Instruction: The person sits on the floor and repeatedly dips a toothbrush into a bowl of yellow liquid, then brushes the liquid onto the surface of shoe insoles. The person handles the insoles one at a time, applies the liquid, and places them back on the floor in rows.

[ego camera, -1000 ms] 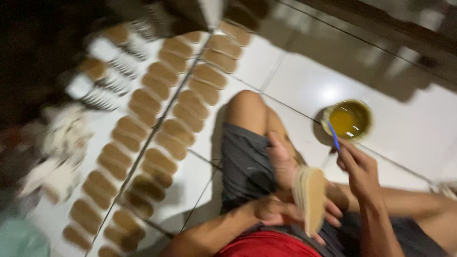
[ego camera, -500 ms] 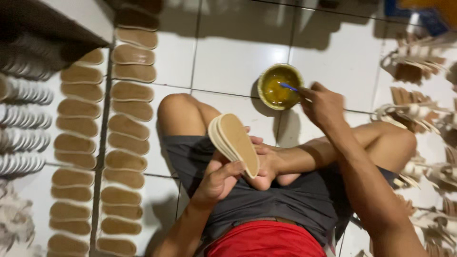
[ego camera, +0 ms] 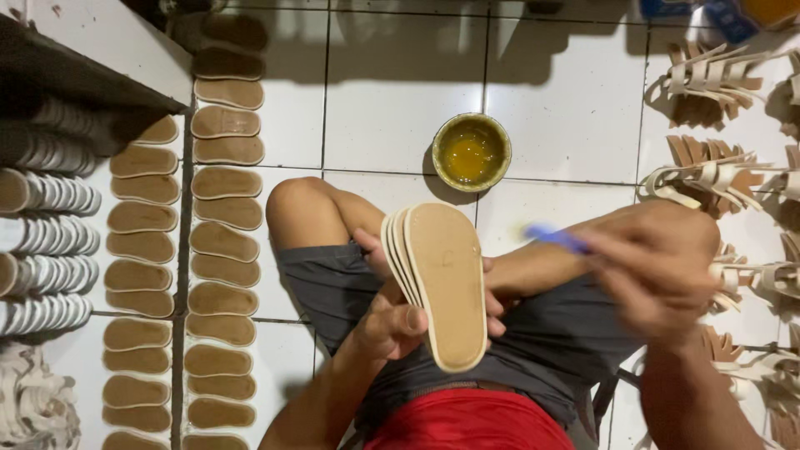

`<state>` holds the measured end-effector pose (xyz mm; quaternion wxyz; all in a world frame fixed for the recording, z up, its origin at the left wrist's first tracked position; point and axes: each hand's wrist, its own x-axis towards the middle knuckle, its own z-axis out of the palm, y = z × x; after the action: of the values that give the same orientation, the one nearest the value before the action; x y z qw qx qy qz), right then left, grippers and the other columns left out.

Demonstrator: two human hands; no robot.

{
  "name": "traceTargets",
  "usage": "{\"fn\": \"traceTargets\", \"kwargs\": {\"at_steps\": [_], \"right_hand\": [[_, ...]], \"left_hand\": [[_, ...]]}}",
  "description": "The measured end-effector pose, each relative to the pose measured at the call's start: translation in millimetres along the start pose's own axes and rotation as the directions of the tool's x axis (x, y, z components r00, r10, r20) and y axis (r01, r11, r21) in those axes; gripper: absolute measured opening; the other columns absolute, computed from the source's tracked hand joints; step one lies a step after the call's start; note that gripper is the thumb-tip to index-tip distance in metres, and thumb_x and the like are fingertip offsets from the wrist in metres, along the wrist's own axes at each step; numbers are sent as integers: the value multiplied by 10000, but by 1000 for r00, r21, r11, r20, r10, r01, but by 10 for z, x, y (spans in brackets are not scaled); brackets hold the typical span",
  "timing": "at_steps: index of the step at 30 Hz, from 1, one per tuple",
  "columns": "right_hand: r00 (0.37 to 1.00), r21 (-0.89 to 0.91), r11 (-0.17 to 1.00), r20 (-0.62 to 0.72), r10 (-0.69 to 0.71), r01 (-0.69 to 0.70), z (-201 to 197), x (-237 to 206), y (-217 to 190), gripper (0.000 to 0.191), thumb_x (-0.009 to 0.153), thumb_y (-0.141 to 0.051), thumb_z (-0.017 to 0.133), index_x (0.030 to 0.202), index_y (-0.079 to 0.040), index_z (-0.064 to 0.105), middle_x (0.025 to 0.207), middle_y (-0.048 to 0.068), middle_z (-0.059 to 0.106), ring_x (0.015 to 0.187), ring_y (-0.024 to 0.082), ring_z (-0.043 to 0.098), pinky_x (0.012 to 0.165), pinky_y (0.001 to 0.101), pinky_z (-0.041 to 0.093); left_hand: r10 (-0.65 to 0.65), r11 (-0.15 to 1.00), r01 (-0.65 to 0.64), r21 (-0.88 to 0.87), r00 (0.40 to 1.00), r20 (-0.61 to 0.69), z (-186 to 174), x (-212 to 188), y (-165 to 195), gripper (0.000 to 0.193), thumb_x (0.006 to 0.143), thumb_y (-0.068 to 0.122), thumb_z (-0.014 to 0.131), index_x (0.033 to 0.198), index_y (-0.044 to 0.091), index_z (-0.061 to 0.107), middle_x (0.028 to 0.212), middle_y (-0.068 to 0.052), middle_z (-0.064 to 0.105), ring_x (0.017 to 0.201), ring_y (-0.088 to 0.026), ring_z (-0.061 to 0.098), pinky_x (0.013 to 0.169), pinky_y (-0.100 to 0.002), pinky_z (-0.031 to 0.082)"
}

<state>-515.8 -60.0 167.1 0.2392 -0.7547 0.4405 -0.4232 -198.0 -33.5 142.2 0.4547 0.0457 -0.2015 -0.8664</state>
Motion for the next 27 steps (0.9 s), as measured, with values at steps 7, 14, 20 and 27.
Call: {"fn": "traceTargets", "kwargs": {"at_steps": [7, 14, 20, 27], "right_hand": [[980, 129, 988, 164, -111, 90, 357, 430, -527, 314, 828, 65, 732, 1139, 21, 733, 898, 160, 708, 773, 183, 705, 633, 273, 543], [937, 121, 963, 230, -264, 241, 320, 94, -572, 319, 787, 4, 750, 1105, 29, 727, 816, 154, 685, 658, 217, 679, 568, 317, 517], [951, 135, 972, 219, -217, 190, 273, -12, -493, 327, 765, 11, 749, 1091, 26, 736, 788, 148, 695, 623, 188, 657, 528, 307, 489], [997, -125, 990, -13, -73, 71, 204, -108, -478, 281, 853, 30, 756, 1133, 22, 736, 925, 182, 681, 692, 191, 632, 578, 275, 474]], "left_hand": [[-87, 994, 90, 67, 995, -44, 191, -105, -38, 863, 895, 257, 758, 1560, -49, 301, 1314, -259, 632, 1153, -359, 688, 1009, -546, 596], [-114, 993, 115, 9, 990, -81, 57, -132, -94, 848, 947, 318, 800, 1557, -105, 390, 1314, -302, 616, 1104, -359, 708, 1049, -491, 573], [-208, 975, 206, 84, 978, 14, 95, -101, -100, 862, 934, 325, 809, 1570, -65, 379, 1425, -199, 583, 1130, -321, 700, 966, -488, 610], [18, 794, -13, 608, 1000, -2, 266, -14, 43, 852, 847, 215, 860, 1520, 62, 360, 1381, -203, 593, 1192, -313, 683, 1007, -517, 612]]}}
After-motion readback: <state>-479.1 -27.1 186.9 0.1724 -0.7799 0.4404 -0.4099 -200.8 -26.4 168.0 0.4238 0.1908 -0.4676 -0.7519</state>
